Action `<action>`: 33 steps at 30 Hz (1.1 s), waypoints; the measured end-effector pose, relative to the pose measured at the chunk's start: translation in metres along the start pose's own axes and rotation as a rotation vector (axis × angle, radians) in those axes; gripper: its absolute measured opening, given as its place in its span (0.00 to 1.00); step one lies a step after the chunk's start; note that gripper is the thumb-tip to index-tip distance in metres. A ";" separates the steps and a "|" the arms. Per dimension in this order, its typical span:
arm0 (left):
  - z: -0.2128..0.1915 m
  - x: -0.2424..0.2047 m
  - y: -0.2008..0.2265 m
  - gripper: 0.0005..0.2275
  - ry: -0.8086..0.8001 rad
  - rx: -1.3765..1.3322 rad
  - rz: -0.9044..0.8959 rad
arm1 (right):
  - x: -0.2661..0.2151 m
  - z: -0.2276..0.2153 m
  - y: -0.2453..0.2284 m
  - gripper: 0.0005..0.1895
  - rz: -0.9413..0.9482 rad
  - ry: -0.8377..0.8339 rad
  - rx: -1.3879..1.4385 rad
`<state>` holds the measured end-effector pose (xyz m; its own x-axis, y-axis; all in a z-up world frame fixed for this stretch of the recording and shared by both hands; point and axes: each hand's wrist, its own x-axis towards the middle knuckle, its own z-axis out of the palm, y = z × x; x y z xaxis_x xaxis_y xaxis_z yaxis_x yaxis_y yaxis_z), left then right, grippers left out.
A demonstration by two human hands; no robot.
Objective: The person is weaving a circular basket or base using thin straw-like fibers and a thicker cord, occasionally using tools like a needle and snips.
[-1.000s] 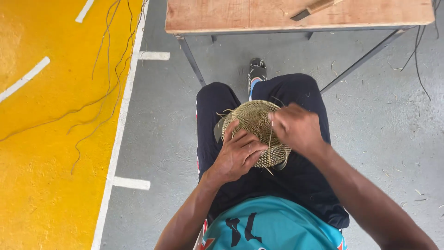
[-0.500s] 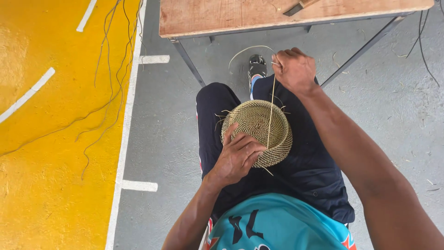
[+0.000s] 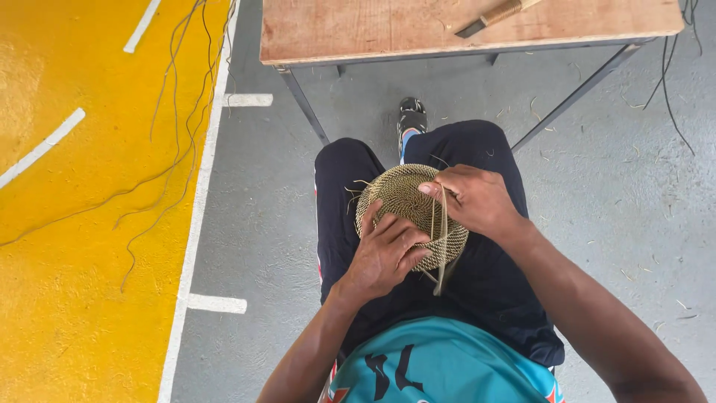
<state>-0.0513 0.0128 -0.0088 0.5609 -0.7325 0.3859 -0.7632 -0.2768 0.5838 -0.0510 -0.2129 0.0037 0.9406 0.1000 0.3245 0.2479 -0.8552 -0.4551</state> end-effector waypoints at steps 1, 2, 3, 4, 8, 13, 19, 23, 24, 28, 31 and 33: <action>0.000 0.002 -0.002 0.07 0.000 0.002 0.005 | 0.002 0.004 0.003 0.17 0.000 0.005 -0.002; 0.001 0.002 -0.003 0.05 0.013 0.010 0.008 | 0.001 0.008 0.005 0.17 -0.012 0.019 -0.024; 0.002 0.002 -0.004 0.03 0.026 0.019 0.011 | 0.001 0.013 0.008 0.18 -0.024 0.033 -0.045; 0.003 0.002 -0.005 0.03 0.026 0.017 0.009 | 0.001 0.015 0.007 0.18 -0.024 0.031 -0.045; 0.006 0.001 -0.008 0.03 0.001 -0.017 -0.018 | -0.002 0.023 0.004 0.18 -0.044 0.090 -0.042; 0.003 -0.008 -0.003 0.03 -0.003 -0.023 -0.013 | -0.007 0.005 -0.005 0.18 0.103 0.009 -0.008; 0.006 -0.009 0.007 0.07 0.069 0.150 0.008 | -0.026 -0.042 0.014 0.22 0.272 -0.269 0.164; 0.009 -0.007 0.009 0.05 0.117 0.135 0.007 | -0.025 -0.055 0.036 0.20 0.511 -0.405 -0.042; 0.009 -0.006 0.009 0.05 0.133 0.127 -0.003 | -0.021 -0.059 0.037 0.18 0.591 -0.418 -0.095; 0.020 -0.002 0.005 0.04 0.209 0.073 -0.030 | 0.005 -0.071 0.049 0.16 0.660 -0.341 -0.086; 0.027 0.001 0.000 0.05 0.248 0.064 -0.060 | 0.019 -0.074 0.051 0.14 0.597 -0.201 0.005; 0.029 -0.004 0.000 0.05 0.249 0.108 -0.075 | 0.022 -0.072 0.049 0.14 0.501 -0.130 0.073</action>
<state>-0.0628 -0.0022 -0.0318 0.6682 -0.5358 0.5162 -0.7391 -0.3989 0.5427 -0.0344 -0.2892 0.0482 0.9679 -0.2461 -0.0514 -0.2288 -0.7774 -0.5860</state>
